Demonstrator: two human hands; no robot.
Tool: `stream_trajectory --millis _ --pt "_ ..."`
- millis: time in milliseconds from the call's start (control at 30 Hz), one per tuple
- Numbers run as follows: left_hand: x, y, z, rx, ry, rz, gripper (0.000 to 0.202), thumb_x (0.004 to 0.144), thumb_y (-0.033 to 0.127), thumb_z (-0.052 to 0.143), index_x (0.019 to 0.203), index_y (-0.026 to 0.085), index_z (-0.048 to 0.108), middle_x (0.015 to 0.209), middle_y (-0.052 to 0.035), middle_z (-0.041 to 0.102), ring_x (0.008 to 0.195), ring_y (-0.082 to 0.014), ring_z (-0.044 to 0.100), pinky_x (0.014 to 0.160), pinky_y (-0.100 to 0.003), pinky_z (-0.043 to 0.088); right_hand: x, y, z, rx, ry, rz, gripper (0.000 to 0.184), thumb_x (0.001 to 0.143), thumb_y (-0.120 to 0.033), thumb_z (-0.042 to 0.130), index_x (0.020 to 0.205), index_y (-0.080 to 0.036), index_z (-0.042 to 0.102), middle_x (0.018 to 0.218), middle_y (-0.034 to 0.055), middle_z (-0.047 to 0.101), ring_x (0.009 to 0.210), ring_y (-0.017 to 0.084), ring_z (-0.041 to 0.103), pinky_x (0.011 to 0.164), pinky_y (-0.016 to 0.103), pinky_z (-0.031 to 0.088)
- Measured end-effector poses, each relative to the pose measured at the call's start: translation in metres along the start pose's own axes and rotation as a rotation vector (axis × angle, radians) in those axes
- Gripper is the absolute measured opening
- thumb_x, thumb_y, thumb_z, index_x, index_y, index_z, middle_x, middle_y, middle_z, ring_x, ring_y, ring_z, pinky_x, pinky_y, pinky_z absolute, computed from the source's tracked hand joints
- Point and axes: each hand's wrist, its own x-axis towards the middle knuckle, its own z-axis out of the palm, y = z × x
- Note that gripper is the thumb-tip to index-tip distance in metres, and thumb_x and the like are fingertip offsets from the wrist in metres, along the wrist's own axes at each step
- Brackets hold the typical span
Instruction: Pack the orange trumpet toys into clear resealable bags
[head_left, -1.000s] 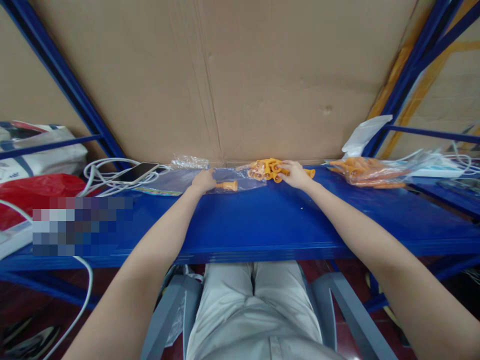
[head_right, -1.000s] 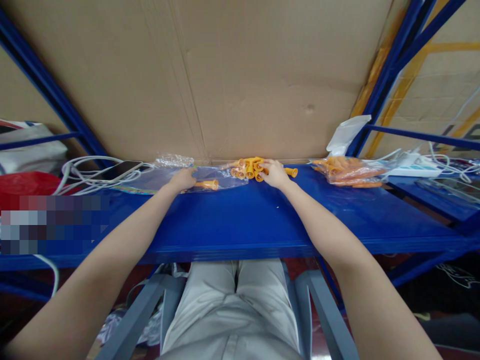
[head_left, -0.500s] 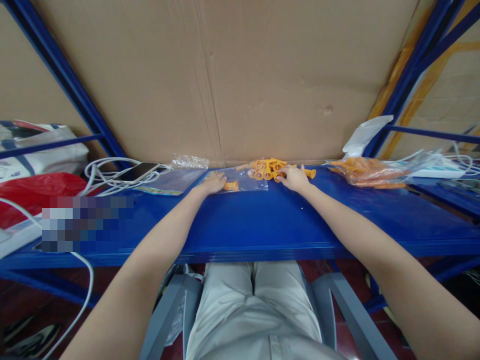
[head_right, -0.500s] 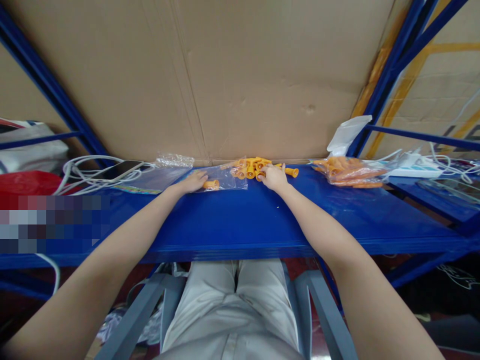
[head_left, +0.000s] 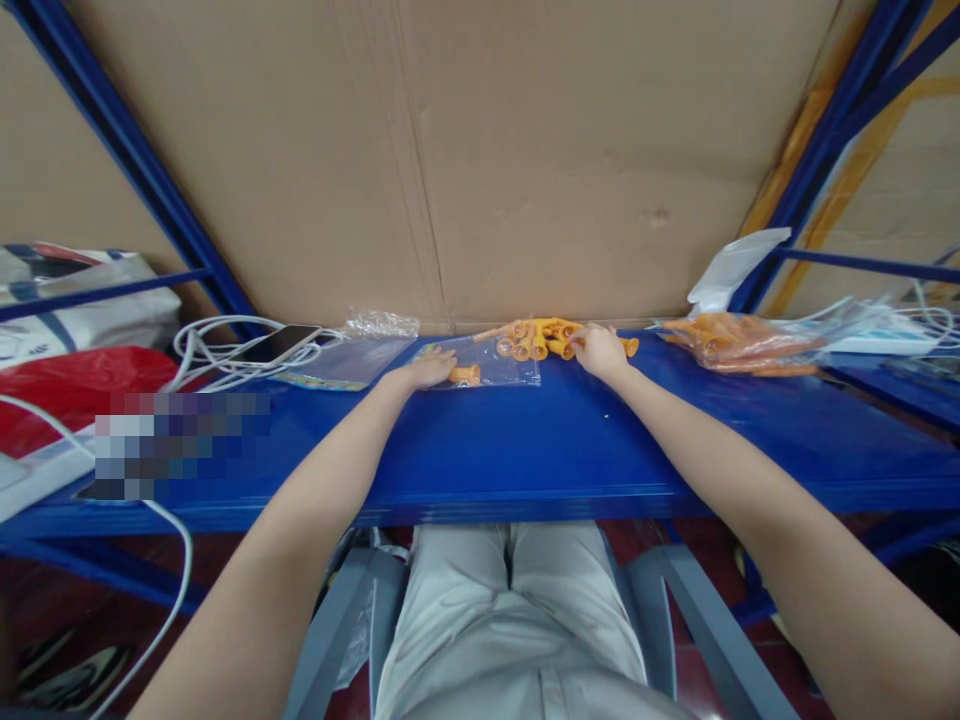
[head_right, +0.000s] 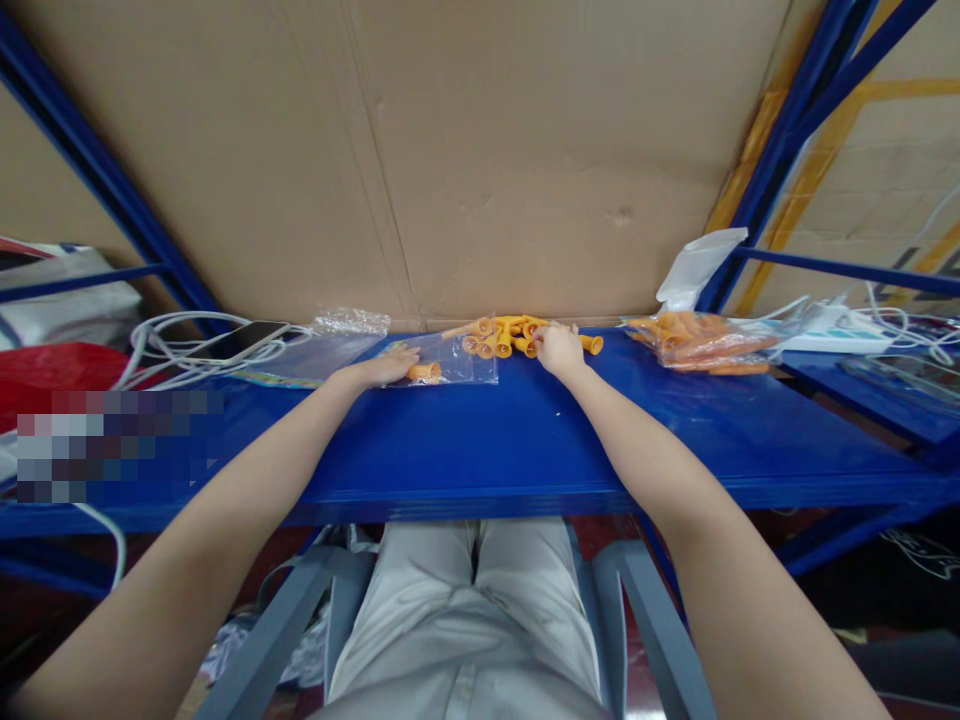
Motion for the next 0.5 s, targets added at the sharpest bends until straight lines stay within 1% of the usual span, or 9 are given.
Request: stream_trajectory --millis 100,167,233,267,333,400,433,500 --pt "0.0009 0.0000 0.0006 0.007 0.001 -0.003 0.051 0.092 0.028 0.033 0.138 0.015 0.051 0.151 -0.0108 0.039 0.145 -0.0237 0.025 0.116 -0.036 0.018 0.0005 -0.0002 0.0011 0.028 -0.018 -0.020 0.032 0.087 -0.018 0.047 0.105 -0.019 0.073 0.113 0.0130 0.069 0.109 0.029 0.061 0.104 0.053 0.036" --pt "0.0012 0.0008 0.0010 0.015 -0.002 -0.003 0.052 0.093 0.028 0.031 0.140 0.014 0.050 0.152 -0.0109 0.038 0.145 -0.0237 0.025 0.116 -0.037 0.018 0.0007 0.0001 0.0011 0.046 -0.039 -0.026 0.032 0.087 -0.017 0.047 0.107 -0.019 0.072 0.115 0.0119 0.069 0.110 0.029 0.061 0.107 0.057 0.032" --pt "0.0005 0.0024 0.0011 0.012 -0.002 -0.016 0.052 0.093 0.028 0.031 0.140 0.012 0.050 0.153 -0.0116 0.036 0.145 -0.0234 0.025 0.116 -0.035 0.018 0.0008 0.0004 0.0003 0.057 -0.051 -0.024 0.032 0.088 -0.016 0.048 0.108 -0.019 0.072 0.117 0.0118 0.068 0.112 0.030 0.061 0.109 0.058 0.029" --pt "-0.0002 0.0035 0.0009 0.003 0.000 -0.025 0.053 0.093 0.028 0.031 0.139 0.011 0.050 0.153 -0.0122 0.036 0.145 -0.0232 0.025 0.115 -0.033 0.019 0.0009 0.0005 -0.0002 0.068 -0.052 -0.023 0.032 0.088 -0.016 0.048 0.108 -0.018 0.073 0.117 0.0119 0.069 0.113 0.030 0.061 0.109 0.057 0.030" --pt "-0.0019 0.0057 0.0003 -0.017 0.009 -0.041 0.053 0.093 0.028 0.032 0.139 0.009 0.050 0.153 -0.0137 0.035 0.145 -0.0229 0.025 0.115 -0.032 0.019 0.0013 0.0001 -0.0010 0.109 -0.051 -0.011 0.031 0.087 -0.015 0.049 0.108 -0.017 0.073 0.115 0.0116 0.070 0.112 0.028 0.062 0.106 0.048 0.038" --pt "-0.0037 0.0072 -0.0003 -0.018 0.010 -0.045 0.053 0.093 0.027 0.031 0.140 0.008 0.048 0.153 -0.0143 0.035 0.145 -0.0228 0.026 0.115 -0.033 0.019 0.0018 -0.0009 -0.0010 0.182 -0.056 0.034 0.032 0.085 -0.014 0.051 0.108 -0.016 0.074 0.111 0.0105 0.072 0.106 0.026 0.065 0.098 0.039 0.046" --pt "-0.0043 0.0075 -0.0006 -0.011 0.006 -0.042 0.054 0.094 0.027 0.029 0.141 0.008 0.047 0.153 -0.0141 0.034 0.145 -0.0226 0.025 0.116 -0.033 0.018 0.0022 -0.0016 -0.0005 0.223 -0.060 0.065 0.032 0.084 -0.013 0.052 0.108 -0.016 0.074 0.109 0.0100 0.072 0.103 0.025 0.067 0.095 0.036 0.049" --pt "-0.0050 0.0075 -0.0008 0.009 -0.009 -0.035 0.054 0.094 0.027 0.027 0.142 0.010 0.046 0.154 -0.0129 0.033 0.145 -0.0222 0.024 0.116 -0.035 0.018 0.0028 -0.0030 0.0013 0.302 -0.059 0.120 0.033 0.083 -0.011 0.052 0.108 -0.014 0.073 0.106 0.0099 0.073 0.097 0.023 0.068 0.091 0.033 0.050"
